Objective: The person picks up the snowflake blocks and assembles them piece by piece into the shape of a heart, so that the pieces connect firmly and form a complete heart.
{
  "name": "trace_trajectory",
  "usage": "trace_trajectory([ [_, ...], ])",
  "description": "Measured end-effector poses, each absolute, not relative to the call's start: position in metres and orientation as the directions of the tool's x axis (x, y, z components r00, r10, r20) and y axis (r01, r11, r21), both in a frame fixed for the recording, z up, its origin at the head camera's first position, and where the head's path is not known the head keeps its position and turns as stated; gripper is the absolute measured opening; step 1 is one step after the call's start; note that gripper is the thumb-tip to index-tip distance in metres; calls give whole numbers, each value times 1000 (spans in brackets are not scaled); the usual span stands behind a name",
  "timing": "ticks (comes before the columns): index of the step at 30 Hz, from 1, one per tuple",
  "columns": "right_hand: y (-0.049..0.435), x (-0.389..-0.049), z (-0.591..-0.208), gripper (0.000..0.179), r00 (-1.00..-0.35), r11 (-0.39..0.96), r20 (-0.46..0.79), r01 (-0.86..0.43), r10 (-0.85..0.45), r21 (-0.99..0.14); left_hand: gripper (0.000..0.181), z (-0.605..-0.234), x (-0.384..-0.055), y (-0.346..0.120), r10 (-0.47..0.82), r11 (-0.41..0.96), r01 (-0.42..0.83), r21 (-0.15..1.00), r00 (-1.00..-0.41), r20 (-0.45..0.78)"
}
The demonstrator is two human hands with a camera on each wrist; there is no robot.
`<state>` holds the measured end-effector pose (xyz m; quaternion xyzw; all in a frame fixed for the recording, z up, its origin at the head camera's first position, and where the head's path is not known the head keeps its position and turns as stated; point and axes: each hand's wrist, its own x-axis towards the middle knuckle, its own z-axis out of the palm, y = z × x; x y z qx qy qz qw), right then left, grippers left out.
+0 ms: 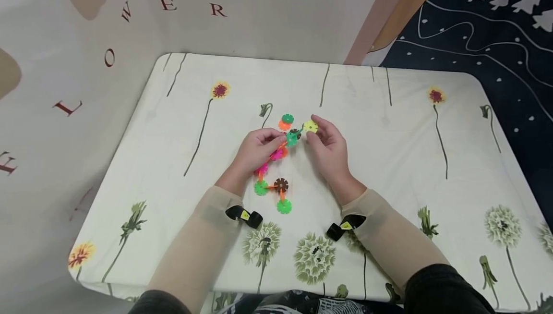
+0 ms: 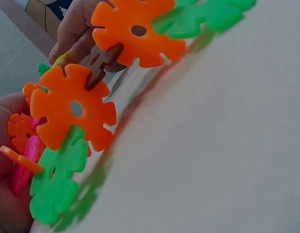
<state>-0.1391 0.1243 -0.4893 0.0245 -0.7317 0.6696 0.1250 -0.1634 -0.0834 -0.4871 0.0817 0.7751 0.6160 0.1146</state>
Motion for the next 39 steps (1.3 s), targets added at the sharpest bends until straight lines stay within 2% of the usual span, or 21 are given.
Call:
trace_trajectory([
  [14,125,-140,-489,39,-974,20,199,-198,111,-980,17,-483,-164,-84,284,259,-1,966,-956,-77],
  [29,122,-138,-486,32,-985,101,146,-136,96,-986,17,-487,-164,-86,309,253,28,967,-950,-54],
  [39,125,-140,-489,27,-981,160,188,-177,56,-971,15,-488,-164,-86,322,229,43,972,-946,-34],
])
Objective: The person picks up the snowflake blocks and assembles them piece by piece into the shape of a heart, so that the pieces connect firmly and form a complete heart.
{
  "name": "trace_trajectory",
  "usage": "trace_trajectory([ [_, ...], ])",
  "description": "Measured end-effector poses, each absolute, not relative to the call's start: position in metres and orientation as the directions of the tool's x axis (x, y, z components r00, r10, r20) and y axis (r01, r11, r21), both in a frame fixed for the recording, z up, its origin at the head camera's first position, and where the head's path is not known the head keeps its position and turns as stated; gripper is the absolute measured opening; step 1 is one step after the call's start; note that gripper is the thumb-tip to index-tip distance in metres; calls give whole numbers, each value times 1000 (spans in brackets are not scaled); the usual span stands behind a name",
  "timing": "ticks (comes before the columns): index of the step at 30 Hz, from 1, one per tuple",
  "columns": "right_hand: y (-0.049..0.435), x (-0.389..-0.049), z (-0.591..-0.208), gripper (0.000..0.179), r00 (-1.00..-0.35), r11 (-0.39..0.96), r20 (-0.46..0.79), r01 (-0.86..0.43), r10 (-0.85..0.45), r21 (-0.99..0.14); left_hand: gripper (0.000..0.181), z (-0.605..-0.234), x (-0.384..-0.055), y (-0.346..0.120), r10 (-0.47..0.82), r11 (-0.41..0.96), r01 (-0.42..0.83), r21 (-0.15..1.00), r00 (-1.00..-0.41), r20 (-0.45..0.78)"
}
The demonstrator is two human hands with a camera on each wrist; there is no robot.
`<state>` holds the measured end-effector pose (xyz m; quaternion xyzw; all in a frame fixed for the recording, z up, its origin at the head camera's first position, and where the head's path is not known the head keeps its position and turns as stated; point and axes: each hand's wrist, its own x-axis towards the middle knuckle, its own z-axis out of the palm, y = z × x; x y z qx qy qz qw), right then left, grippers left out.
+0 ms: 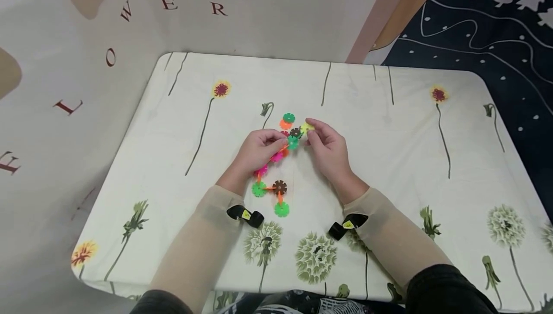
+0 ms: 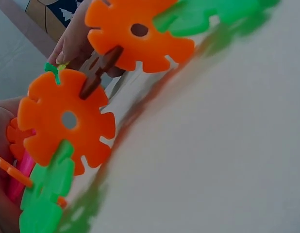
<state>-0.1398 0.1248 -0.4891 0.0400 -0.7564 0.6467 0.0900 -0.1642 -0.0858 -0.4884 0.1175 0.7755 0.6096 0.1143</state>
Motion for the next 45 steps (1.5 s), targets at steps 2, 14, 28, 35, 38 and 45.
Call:
trace_trajectory([
  [2,124,-139,-488,26,-985,145,171,-166,21,-975,15,-488,-164,-86,316,222,41,974,-948,-32],
  [14,122,-138,-492,28,-991,94,126,-122,46,-988,15,-488,-164,-83,295,180,40,983,-956,-15],
  [28,121,-141,-489,30,-975,-143,114,-142,191,-979,15,-487,-164,-82,285,212,18,977,-958,-44],
  [35,121,-141,-489,31,-974,-165,96,-131,205,-978,14,-486,-164,-82,308,221,33,975,-951,-38],
  [38,121,-141,-489,30,-972,-157,96,-131,214,-979,15,-486,-164,-83,317,228,43,973,-948,-32],
  [45,119,-141,-491,28,-972,-144,116,-148,207,-978,14,-489,-165,-84,325,229,63,971,-946,-15],
])
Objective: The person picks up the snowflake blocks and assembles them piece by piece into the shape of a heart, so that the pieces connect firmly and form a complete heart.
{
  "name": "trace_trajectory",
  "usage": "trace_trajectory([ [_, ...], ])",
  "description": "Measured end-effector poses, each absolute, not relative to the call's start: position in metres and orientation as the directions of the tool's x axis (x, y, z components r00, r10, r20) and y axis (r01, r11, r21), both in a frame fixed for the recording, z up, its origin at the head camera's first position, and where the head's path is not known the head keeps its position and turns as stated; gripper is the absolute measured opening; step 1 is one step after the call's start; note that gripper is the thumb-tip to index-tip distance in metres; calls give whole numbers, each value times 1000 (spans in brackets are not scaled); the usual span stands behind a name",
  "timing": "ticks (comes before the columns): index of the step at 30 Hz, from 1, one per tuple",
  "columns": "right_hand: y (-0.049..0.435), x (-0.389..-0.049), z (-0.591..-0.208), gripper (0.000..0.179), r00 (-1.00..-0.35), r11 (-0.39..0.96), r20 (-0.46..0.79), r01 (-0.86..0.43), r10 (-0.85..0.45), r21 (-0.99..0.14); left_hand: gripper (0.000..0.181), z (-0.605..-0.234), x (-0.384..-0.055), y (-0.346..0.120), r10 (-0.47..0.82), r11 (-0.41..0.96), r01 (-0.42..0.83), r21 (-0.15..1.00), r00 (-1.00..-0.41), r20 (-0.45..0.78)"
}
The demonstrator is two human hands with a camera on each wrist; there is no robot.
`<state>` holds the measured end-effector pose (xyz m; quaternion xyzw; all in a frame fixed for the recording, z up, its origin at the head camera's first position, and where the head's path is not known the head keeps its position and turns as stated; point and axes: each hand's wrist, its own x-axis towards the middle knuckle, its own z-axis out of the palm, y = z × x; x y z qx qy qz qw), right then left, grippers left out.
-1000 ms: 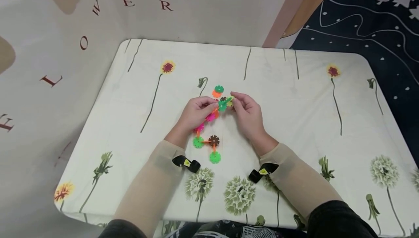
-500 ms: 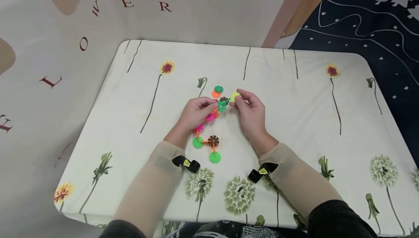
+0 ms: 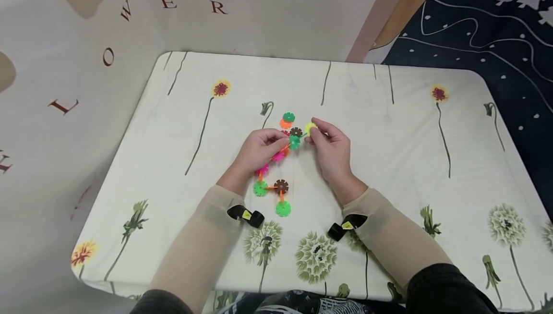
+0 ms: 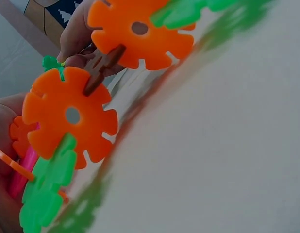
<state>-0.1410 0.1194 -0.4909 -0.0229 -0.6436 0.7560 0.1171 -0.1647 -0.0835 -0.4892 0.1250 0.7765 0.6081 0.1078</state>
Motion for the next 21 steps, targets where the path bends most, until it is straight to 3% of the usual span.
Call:
trace_trajectory([
  [14,121,-139,-492,24,-976,-61,129,-142,178,-988,14,-485,-164,-83,330,243,77,967,-944,-8],
  [21,120,-139,-491,25,-976,-118,129,-151,175,-981,13,-485,-164,-83,334,243,72,967,-942,-14],
])
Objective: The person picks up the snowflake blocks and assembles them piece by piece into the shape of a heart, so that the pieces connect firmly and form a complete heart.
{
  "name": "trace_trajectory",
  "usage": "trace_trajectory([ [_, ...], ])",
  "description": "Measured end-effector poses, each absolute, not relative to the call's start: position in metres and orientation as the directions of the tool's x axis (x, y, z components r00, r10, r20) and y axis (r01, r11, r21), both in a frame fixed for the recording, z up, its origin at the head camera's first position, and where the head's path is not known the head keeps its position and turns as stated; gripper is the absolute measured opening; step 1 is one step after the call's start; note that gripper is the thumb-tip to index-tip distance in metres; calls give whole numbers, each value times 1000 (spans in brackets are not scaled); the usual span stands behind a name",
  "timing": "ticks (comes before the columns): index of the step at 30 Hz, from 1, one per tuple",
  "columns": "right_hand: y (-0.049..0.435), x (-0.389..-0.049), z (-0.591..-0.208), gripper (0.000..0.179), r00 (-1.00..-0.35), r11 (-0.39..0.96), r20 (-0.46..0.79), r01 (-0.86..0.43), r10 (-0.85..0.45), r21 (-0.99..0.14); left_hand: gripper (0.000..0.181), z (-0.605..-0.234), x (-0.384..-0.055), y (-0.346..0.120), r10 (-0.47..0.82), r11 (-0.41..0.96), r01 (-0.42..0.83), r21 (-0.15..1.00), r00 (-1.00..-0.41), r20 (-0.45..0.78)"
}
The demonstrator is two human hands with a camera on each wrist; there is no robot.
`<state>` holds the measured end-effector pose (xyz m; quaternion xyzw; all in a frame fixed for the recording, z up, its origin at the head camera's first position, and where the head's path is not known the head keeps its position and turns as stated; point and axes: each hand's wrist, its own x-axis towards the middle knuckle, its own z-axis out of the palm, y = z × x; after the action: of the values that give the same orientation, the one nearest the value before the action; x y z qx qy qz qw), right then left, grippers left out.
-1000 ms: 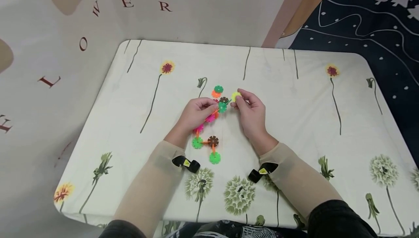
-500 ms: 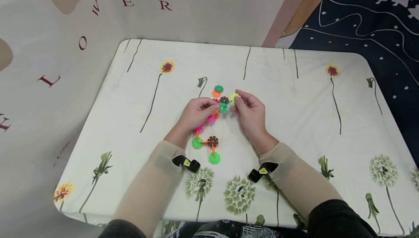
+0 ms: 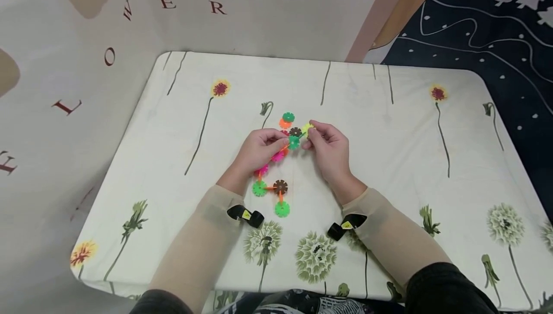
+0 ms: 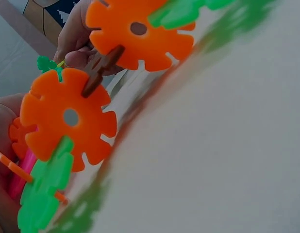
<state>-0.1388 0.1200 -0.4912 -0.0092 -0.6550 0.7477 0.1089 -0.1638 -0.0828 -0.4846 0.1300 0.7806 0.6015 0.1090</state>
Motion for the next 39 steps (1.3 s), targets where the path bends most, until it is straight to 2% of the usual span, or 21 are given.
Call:
trace_trajectory([
  [12,120,-137,-492,20,-971,-109,155,-176,180,-978,13,-485,-163,-82,322,275,59,960,-946,-34],
  [24,119,-141,-489,26,-969,-181,60,-105,240,-978,14,-483,-162,-82,333,288,49,956,-942,-52],
  [34,119,-140,-491,25,-974,-134,111,-139,199,-981,14,-483,-162,-81,327,285,44,957,-943,-54],
  [39,119,-140,-494,23,-973,-155,128,-160,193,-975,14,-483,-162,-81,324,295,39,955,-944,-61],
])
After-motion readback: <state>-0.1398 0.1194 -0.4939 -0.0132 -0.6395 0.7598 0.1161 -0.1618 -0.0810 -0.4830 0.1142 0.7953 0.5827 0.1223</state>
